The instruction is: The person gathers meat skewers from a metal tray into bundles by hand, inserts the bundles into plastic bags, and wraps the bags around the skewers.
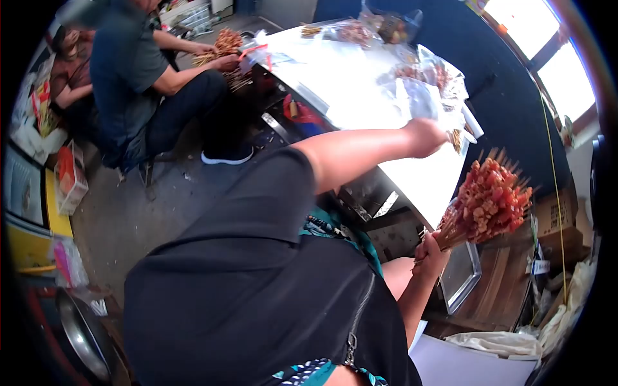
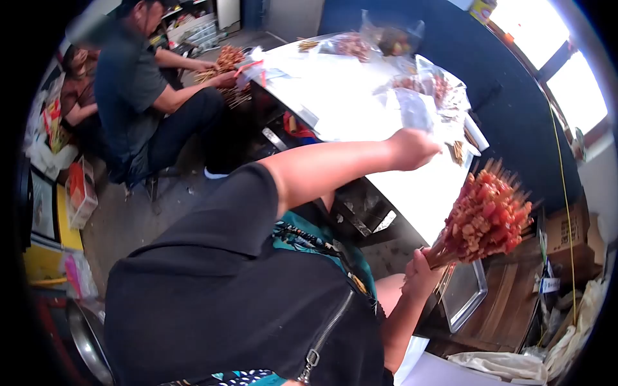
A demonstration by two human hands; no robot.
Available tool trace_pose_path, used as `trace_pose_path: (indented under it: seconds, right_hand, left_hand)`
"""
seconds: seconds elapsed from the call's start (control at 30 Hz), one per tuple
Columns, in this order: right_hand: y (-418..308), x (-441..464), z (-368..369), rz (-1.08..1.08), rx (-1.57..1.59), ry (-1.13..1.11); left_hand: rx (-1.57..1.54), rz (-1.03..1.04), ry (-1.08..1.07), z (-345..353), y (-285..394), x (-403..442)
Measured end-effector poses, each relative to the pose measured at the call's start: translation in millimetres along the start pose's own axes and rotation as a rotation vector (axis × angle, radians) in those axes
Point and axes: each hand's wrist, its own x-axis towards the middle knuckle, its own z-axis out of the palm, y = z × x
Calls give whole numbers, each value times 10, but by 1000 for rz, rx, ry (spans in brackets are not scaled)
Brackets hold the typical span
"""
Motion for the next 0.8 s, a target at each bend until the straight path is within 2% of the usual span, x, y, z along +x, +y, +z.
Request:
trace_pose_path:
  seconds: [0.03, 0.07, 0.1, 0.13, 0.17, 0.23, 0.3, 0.37, 0.4, 0.47, 0.57, 0.67, 0.73, 0.8]
  right_hand:
    - [20, -24, 8, -29, -4, 42]
    - [-16, -88, 55, -40, 2, 38]
    - [-38, -145, 83, -33, -8, 30]
    - [-66, -182, 100, -60, -19, 23]
    - [-88, -201, 112, -90, -29, 16]
    - [-132, -254, 126, -118, -64, 31]
    - [-212, -312, 194, -123, -80, 37]
    - [-211, -336, 221, -139, -69, 37]
    - [-197, -341, 241, -144, -56, 47]
    - [-155, -319, 239, -152, -37, 63]
    - [-88, -324, 195, -117, -40, 54]
    - [-98, -400, 178, -109, -100, 150]
    - [-73, -454, 117, -129, -252, 135]
    - [-48, -486, 73, -108, -307, 177]
  left_hand:
    - [-186, -224, 42, -192, 112, 209]
    - [-298, -387, 208, -54, -1, 495]
    - [-479, -678, 445, -159, 40, 767]
    - [-643, -828, 660, -275, 14, 963]
    - [-867, -849, 857, -400, -39, 1134]
    - [-766, -620, 1145, -578, -188, 1366]
    - [-1213, -494, 1036, -843, -304, 1346]
    - [-829, -399, 1070, -822, -418, 1143]
    - [-922, -405, 1065, -736, -457, 1027]
    - [-614, -467, 1063, -536, -477, 640]
    - [-822, -420, 904, -20, -424, -18]
    - [-717, -703, 505, 276, -337, -785]
    - [-522, -837, 440, 345, -314, -1092]
    - [-527, -715, 451, -106, -118, -1104]
